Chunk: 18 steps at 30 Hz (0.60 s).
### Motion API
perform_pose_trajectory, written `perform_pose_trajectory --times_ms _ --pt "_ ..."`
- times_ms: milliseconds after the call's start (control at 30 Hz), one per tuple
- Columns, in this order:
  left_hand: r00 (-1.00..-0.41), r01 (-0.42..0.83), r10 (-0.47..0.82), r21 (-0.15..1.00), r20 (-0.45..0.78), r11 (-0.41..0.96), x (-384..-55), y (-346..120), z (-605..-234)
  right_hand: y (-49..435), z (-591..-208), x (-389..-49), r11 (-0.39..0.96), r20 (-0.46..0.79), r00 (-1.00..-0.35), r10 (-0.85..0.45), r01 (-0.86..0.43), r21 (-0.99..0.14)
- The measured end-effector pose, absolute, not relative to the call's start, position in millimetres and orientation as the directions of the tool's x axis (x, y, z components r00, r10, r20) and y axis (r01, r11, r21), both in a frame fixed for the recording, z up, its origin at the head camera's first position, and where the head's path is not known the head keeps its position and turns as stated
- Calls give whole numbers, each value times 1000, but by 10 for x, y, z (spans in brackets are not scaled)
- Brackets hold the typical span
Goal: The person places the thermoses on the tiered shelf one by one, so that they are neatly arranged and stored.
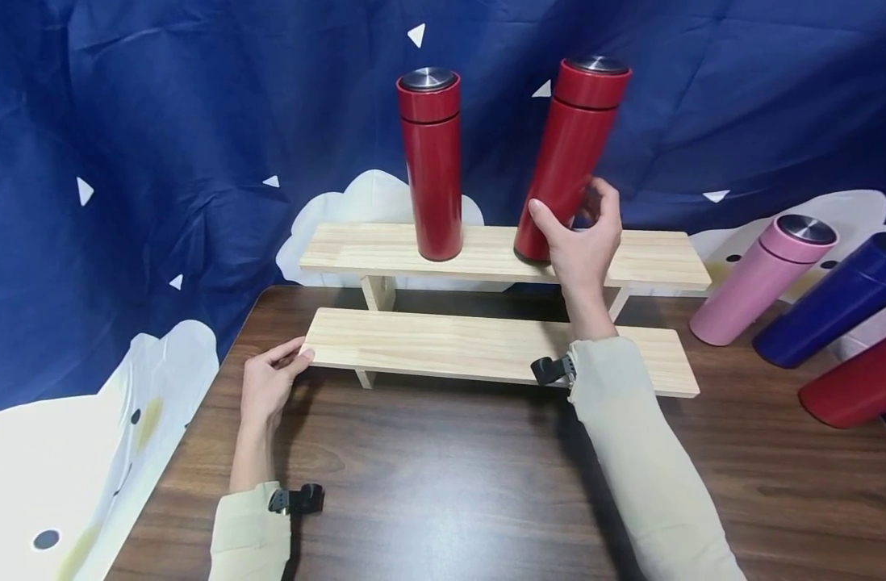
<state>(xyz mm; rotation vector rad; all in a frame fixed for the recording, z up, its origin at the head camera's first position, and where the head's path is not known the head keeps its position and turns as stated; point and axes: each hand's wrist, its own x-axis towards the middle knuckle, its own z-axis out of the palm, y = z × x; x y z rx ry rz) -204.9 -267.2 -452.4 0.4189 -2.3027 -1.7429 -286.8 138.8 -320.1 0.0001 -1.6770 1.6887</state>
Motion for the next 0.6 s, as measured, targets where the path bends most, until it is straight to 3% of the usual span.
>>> perform_pose_trajectory --times_ms 600 --pt "-936 -92 -352 966 -1 242 -2046 -2688 -4520 1264 -3249 -2987 124 445 -752 487 -445 -887"
